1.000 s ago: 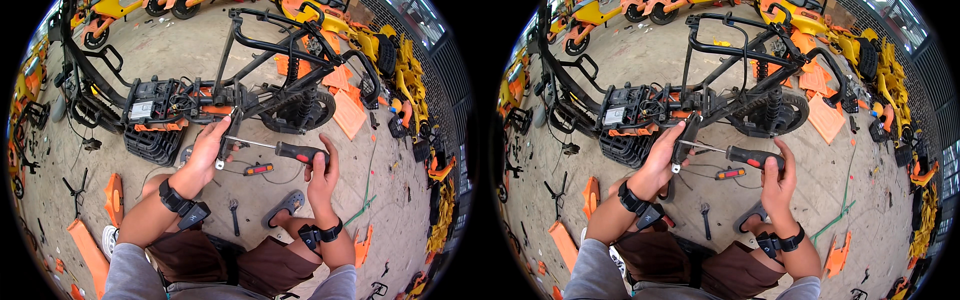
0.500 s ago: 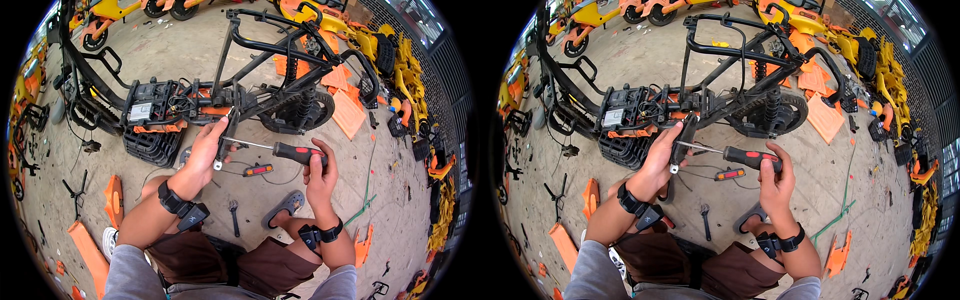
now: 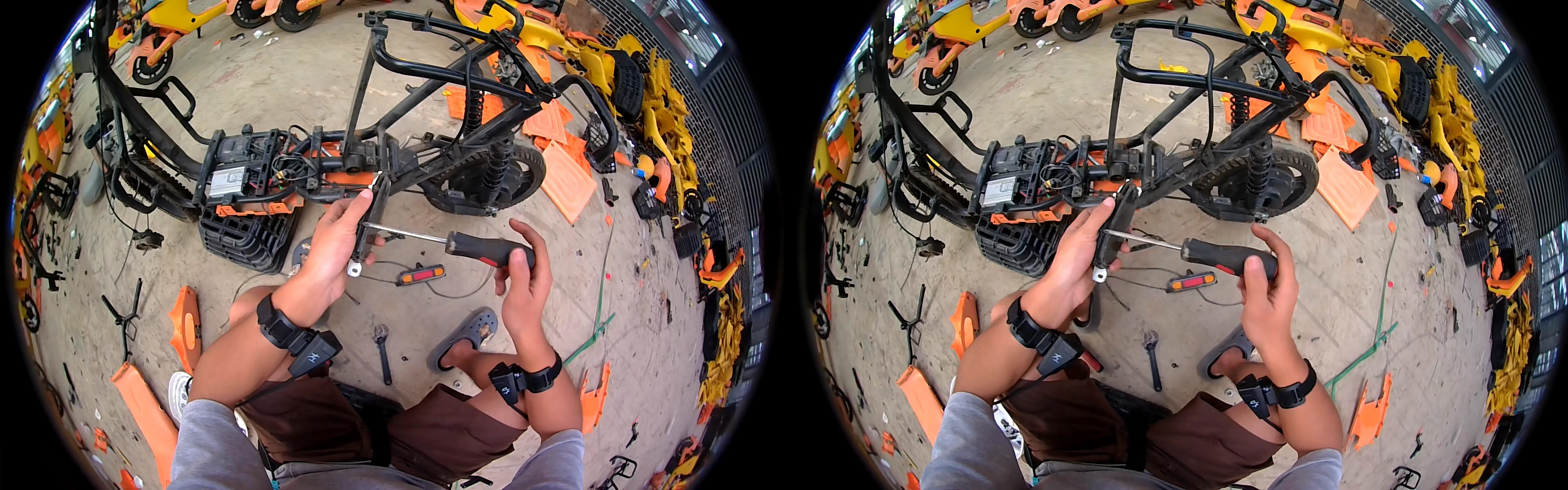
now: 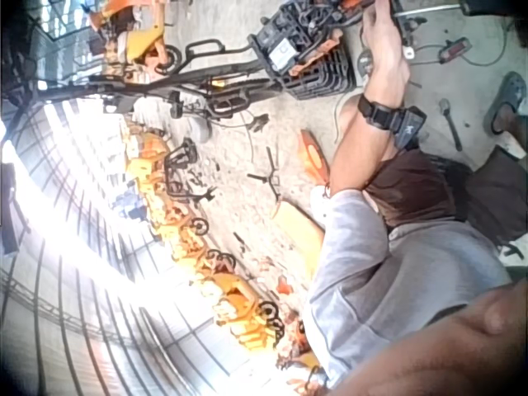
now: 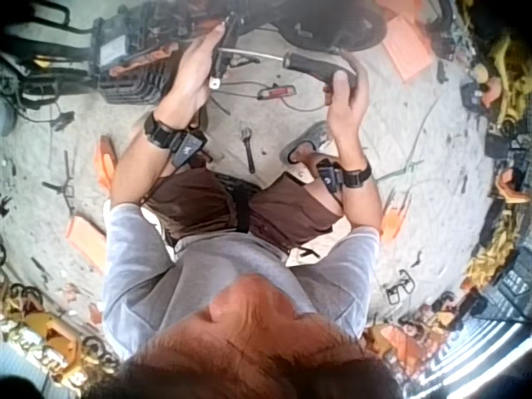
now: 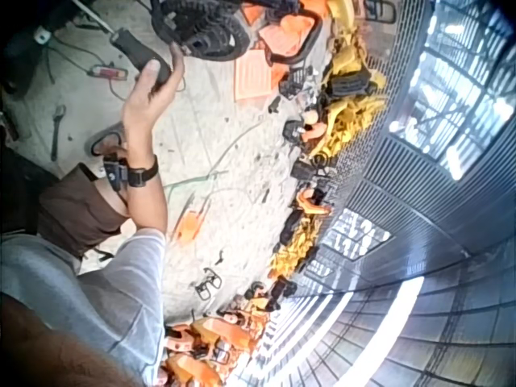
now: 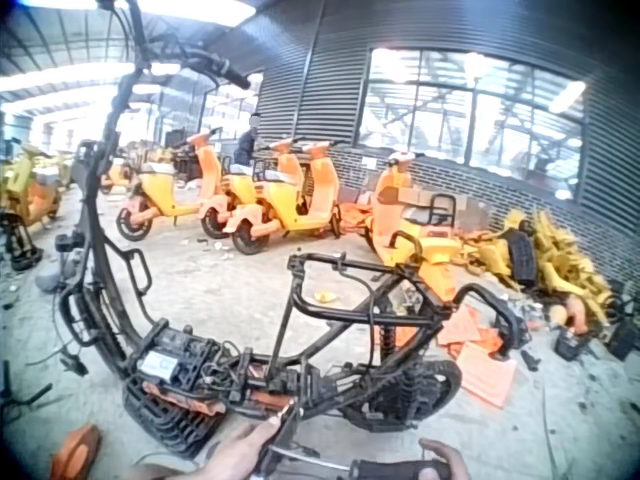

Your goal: The person sits on the floor and uses a screwdriver to tighten screws on the frame of a disassembled electric scooter. The person handles the scooter frame and various tools while working in a workshop.

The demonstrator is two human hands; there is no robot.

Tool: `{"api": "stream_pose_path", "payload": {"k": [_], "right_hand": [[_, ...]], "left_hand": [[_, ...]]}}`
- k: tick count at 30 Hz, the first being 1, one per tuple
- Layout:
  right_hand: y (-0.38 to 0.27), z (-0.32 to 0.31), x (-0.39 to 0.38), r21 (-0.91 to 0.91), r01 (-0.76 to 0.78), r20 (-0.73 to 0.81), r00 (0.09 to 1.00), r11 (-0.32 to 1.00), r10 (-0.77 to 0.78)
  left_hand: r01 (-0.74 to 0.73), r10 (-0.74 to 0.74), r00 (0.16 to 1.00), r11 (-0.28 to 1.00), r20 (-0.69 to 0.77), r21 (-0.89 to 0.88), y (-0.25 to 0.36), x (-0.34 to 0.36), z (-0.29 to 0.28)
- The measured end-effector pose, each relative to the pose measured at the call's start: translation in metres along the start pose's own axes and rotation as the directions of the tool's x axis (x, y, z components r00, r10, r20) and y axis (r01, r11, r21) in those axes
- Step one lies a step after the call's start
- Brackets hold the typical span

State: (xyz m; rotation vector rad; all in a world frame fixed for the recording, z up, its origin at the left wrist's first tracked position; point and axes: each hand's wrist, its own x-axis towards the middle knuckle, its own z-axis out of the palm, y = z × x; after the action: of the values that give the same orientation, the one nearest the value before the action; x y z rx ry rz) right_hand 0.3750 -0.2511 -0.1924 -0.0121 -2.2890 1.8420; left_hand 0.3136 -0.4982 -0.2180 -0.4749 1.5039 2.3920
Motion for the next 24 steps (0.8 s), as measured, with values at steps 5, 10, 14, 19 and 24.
{"api": "stream_pose_path", "payload": {"k": [5, 10, 14, 19, 24], "right_hand": [[0.004, 0.006, 0.002, 0.010, 0.208, -0.028, 0.978, 0.978, -0.208], [0.000, 0.005, 0.002, -0.093, 0.054, -0.040, 0.997, 0.994, -0.058], [0.003, 0.006, 0.004, 0.012, 0.124, -0.043, 0.991, 0.992, -0.123], [0.008, 0.010, 0.005, -0.025, 0.217, -0.056, 0.974, 0.976, -0.218], [-0.005, 0.002, 0.006, -0.015, -0.134, -0.003, 0.991, 0.991, 0.134]], "left_hand": [[-0.020, 0.020, 1.000, 1.000, 0.002, -0.022, -0.001, 0.000, 0.001], [-0.022, 0.022, 1.000, 1.000, -0.003, -0.016, -0.002, 0.001, -0.001], [-0.020, 0.020, 1.000, 1.000, -0.005, -0.011, -0.002, 0.000, 0.002], [-0.036, 0.036, 0.999, 0.999, -0.016, 0.003, -0.001, 0.000, 0.002], [-0.077, 0.077, 0.997, 0.997, -0.022, 0.022, -0.003, 0.001, 0.000]]}}
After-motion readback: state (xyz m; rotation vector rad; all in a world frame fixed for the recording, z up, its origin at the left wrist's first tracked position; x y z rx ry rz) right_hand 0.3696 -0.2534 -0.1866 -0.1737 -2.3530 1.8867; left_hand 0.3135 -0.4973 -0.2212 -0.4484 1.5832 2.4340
